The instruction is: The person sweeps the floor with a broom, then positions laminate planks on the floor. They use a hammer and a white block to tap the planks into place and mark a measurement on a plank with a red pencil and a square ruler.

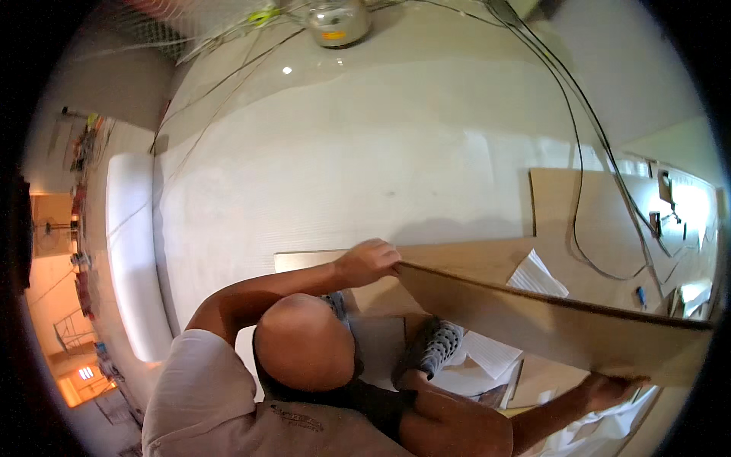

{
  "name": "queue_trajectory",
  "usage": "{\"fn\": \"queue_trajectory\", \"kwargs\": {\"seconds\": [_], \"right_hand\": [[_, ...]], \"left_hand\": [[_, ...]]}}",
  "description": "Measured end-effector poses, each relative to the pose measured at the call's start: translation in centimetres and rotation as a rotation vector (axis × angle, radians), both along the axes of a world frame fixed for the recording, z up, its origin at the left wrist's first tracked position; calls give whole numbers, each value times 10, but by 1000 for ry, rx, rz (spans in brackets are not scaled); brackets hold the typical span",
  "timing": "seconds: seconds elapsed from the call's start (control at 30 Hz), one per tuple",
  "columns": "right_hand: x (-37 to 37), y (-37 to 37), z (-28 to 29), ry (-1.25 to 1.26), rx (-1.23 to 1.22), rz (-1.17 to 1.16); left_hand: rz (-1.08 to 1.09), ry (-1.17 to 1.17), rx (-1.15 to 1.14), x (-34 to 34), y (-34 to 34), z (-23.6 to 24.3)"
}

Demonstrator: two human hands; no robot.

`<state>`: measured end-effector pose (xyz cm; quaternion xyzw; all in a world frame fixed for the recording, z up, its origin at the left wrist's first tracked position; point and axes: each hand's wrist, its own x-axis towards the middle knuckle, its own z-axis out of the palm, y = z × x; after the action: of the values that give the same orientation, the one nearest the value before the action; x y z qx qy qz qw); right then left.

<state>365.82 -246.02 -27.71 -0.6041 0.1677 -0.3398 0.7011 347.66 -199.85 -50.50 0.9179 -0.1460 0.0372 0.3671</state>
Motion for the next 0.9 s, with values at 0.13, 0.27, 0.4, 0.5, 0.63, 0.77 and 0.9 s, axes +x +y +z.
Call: {"fn": "queue_trajectory", "kwargs": {"seconds": [0.13, 0.27, 0.4, 0.5, 0.63, 0.77, 0.9], "right_hand": [[17, 85, 93, -119, 28, 160], [104, 10, 125, -364, 2524, 960], [153, 85, 126, 1042, 3867, -416], [126, 226, 102, 1217, 3863, -1579], [51, 375, -6, 246, 2973, -3320], [7, 429, -102, -119, 2713, -3320], [-15, 487, -159, -136, 2378, -3124]], "left_hand": [[20, 2, 198, 10, -12, 24], [354, -395, 9, 54, 43, 163], [550, -962, 246, 50, 102, 292], [236, -1127, 705, 67, 176, 314], [243, -639, 850, 51, 191, 290], [266, -22, 489, 42, 228, 175], [538, 291, 396, -29, 254, 63]]}}
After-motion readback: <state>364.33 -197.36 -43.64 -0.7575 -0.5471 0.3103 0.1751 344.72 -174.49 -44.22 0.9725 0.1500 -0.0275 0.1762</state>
